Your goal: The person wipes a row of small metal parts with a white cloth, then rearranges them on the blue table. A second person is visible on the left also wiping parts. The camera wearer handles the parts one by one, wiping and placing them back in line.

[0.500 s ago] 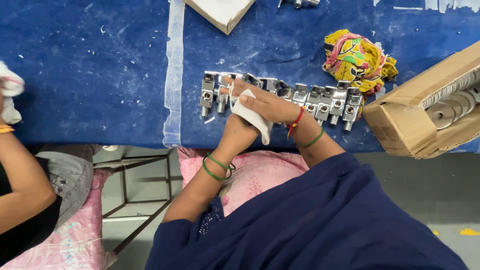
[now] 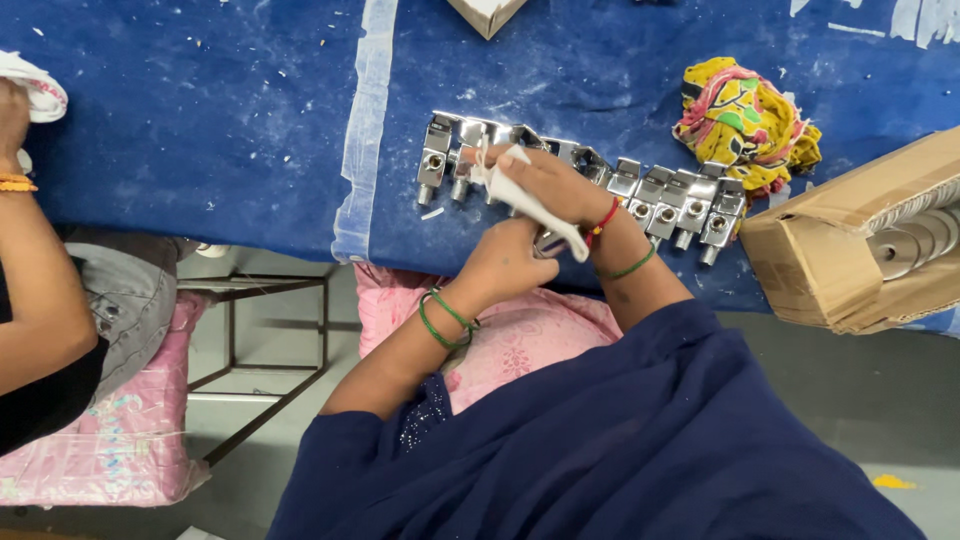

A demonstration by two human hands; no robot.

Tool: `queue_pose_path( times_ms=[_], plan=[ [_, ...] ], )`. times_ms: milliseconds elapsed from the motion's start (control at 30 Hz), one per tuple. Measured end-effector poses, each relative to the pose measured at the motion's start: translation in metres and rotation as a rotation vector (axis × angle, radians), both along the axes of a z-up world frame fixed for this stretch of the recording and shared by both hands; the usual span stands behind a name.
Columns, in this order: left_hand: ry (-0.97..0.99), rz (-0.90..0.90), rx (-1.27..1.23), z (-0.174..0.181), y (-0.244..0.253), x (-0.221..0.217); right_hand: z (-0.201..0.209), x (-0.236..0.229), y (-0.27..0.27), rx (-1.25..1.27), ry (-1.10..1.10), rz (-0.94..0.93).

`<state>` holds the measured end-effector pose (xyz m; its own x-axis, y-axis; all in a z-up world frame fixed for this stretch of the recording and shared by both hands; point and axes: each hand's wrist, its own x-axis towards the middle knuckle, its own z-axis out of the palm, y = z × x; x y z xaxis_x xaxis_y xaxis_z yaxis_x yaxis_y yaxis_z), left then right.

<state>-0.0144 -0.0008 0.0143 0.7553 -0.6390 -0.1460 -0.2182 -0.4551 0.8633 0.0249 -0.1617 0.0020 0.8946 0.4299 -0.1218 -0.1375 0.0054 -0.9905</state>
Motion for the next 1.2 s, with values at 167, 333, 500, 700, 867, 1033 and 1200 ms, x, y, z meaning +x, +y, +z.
queue_pose_path(
  times_ms=[167,333,500,700,867,1033,1200],
  plan=[
    [-0.019,0.042,-0.063,0.022,0.010,0.001,-0.027,0.007,-0.007,0.077,-0.058,-0.385],
    [-0.166,0.278,-0.057,0.027,0.045,0.028,-0.033,0.000,-0.018,0.182,0.022,-0.556],
    [-0.399,0.466,-0.040,0.006,0.090,0.070,-0.033,-0.005,-0.020,0.226,0.047,-0.554],
    [-0.499,0.669,0.137,-0.031,0.099,0.100,-0.042,-0.004,-0.018,0.228,0.045,-0.522],
    [-0.549,0.733,0.216,-0.053,0.091,0.105,-0.044,-0.004,-0.021,0.206,0.056,-0.544],
    [-0.673,0.676,0.259,-0.066,0.086,0.097,-0.042,-0.003,-0.019,0.171,0.081,-0.562],
    [-0.665,0.677,0.140,-0.062,0.086,0.088,-0.041,-0.003,-0.020,0.157,0.053,-0.558]
  ],
)
